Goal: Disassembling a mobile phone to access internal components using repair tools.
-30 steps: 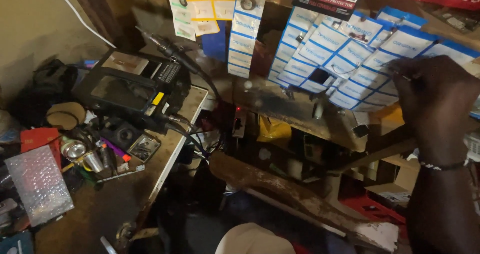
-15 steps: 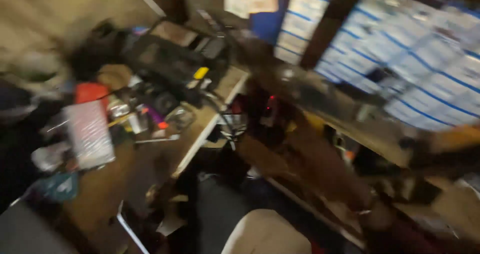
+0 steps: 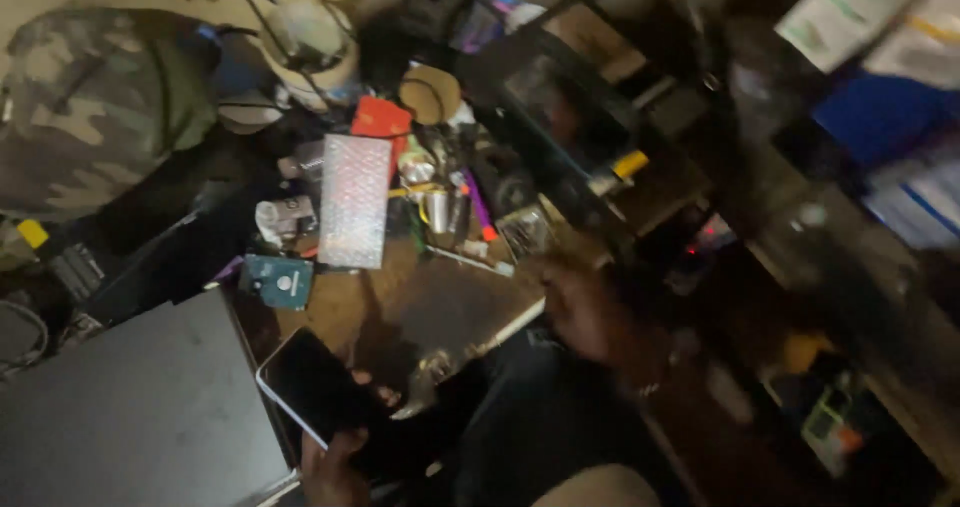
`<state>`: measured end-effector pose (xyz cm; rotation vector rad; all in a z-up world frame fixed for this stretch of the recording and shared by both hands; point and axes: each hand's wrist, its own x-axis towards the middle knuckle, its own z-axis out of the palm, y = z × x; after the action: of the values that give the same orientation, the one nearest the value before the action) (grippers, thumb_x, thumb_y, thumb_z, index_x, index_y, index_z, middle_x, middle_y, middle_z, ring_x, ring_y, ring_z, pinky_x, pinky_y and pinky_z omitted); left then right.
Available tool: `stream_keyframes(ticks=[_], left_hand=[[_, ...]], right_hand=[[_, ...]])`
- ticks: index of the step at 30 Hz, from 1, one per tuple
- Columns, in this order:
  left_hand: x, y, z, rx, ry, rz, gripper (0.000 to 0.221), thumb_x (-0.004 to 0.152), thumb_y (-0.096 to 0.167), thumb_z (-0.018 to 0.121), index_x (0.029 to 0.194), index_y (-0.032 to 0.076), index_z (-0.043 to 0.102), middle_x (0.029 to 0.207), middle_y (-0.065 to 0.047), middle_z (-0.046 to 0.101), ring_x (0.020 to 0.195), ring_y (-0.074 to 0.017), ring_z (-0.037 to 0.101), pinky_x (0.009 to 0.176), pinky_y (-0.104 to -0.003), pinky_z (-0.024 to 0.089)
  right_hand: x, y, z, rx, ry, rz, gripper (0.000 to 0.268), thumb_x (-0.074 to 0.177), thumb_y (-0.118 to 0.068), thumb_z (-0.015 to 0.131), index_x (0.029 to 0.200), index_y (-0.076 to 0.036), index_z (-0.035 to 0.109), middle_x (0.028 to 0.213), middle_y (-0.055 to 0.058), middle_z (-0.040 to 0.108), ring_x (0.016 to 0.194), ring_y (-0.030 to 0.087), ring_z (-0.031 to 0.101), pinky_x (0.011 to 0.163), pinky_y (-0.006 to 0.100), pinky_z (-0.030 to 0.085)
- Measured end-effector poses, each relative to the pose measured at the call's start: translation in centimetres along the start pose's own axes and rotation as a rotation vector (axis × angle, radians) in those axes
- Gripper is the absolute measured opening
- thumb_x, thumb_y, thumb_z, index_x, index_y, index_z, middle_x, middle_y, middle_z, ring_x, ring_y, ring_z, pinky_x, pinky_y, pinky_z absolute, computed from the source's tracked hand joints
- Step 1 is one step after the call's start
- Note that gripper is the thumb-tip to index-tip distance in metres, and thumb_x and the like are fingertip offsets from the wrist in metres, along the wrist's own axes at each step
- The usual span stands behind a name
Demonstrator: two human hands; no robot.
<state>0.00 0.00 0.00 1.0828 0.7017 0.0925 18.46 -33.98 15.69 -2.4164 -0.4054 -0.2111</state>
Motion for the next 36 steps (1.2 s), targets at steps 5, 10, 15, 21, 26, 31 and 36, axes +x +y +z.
stream_keyframes(ticks=[5, 10, 15, 21, 26, 31, 36], left_hand=[[7.9, 6.0, 12.2, -0.047, -0.004, -0.006, 0.051, 0.065, 0.006, 0.056, 0.110, 0.029, 0.051, 0.064, -0.006, 0.046, 0.034, -0.0161, 0.042, 0.023, -0.025, 0.037], [10.3, 1.5, 7.7, 0.102, 0.045, 0.125, 0.031, 0.066, -0.002, 0.056, 0.095, 0.007, 0.058, 0.093, -0.011, 0.054, 0.085, -0.0217, 0.055, 0.075, -0.036, 0.046], [11.6, 3.3, 12.8, -0.312, -0.389, 0.232, 0.045, 0.057, 0.003, 0.049, 0.101, -0.003, 0.055, 0.107, -0.019, 0.057, 0.096, -0.0348, 0.056, 0.082, -0.044, 0.049], [10.2, 1.6, 10.9, -0.172, -0.153, 0.020, 0.045, 0.070, 0.023, 0.062, 0.112, 0.013, 0.049, 0.100, -0.010, 0.058, 0.083, -0.0263, 0.056, 0.066, -0.040, 0.044], [1.3, 10.5, 14.9, -0.216, -0.270, 0.223, 0.041, 0.066, 0.023, 0.066, 0.099, 0.001, 0.055, 0.100, -0.023, 0.058, 0.090, -0.0323, 0.058, 0.077, -0.043, 0.045], [0.6, 12.6, 13.6, 0.358, 0.018, 0.150, 0.044, 0.069, 0.051, 0.064, 0.092, 0.013, 0.065, 0.088, -0.013, 0.063, 0.090, -0.0275, 0.059, 0.084, -0.039, 0.041], [0.9, 10.8, 13.2, 0.195, -0.182, 0.404, 0.058, 0.078, 0.032, 0.064, 0.123, 0.001, 0.046, 0.124, -0.020, 0.048, 0.118, -0.0301, 0.040, 0.101, -0.047, 0.028]], right_hand=[[-0.2, 2.2, 7.7, 0.308, -0.090, 0.030, 0.034, 0.081, -0.014, 0.054, 0.115, -0.011, 0.056, 0.099, 0.013, 0.063, 0.091, 0.031, 0.060, 0.076, 0.036, 0.048], [3.5, -5.4, 3.3, 0.364, -0.136, -0.014, 0.031, 0.086, -0.003, 0.045, 0.116, 0.001, 0.049, 0.095, 0.020, 0.058, 0.092, 0.031, 0.055, 0.080, 0.038, 0.044], [5.8, -2.8, 10.2, 0.361, -0.254, 0.142, 0.024, 0.083, -0.015, 0.040, 0.099, -0.002, 0.052, 0.086, 0.016, 0.059, 0.090, 0.027, 0.056, 0.078, 0.038, 0.042], [10.4, -2.3, 18.2, -0.107, -0.408, 0.350, 0.030, 0.080, -0.027, 0.039, 0.080, -0.018, 0.068, 0.090, 0.007, 0.063, 0.088, 0.030, 0.060, 0.065, 0.051, 0.046], [8.6, -6.8, 15.2, -0.381, -0.057, -0.331, 0.016, 0.078, -0.013, 0.047, 0.078, -0.012, 0.063, 0.071, 0.008, 0.062, 0.078, 0.027, 0.062, 0.070, 0.041, 0.049], [2.2, -11.0, 12.2, -0.044, 0.097, -0.133, 0.018, 0.082, -0.021, 0.053, 0.097, -0.015, 0.061, 0.090, 0.007, 0.062, 0.095, 0.029, 0.056, 0.082, 0.044, 0.043], [-2.7, -9.8, 14.7, 0.563, -0.054, 0.257, 0.023, 0.087, -0.030, 0.054, 0.079, -0.012, 0.066, 0.050, 0.002, 0.055, 0.053, 0.013, 0.056, 0.052, 0.024, 0.047]])
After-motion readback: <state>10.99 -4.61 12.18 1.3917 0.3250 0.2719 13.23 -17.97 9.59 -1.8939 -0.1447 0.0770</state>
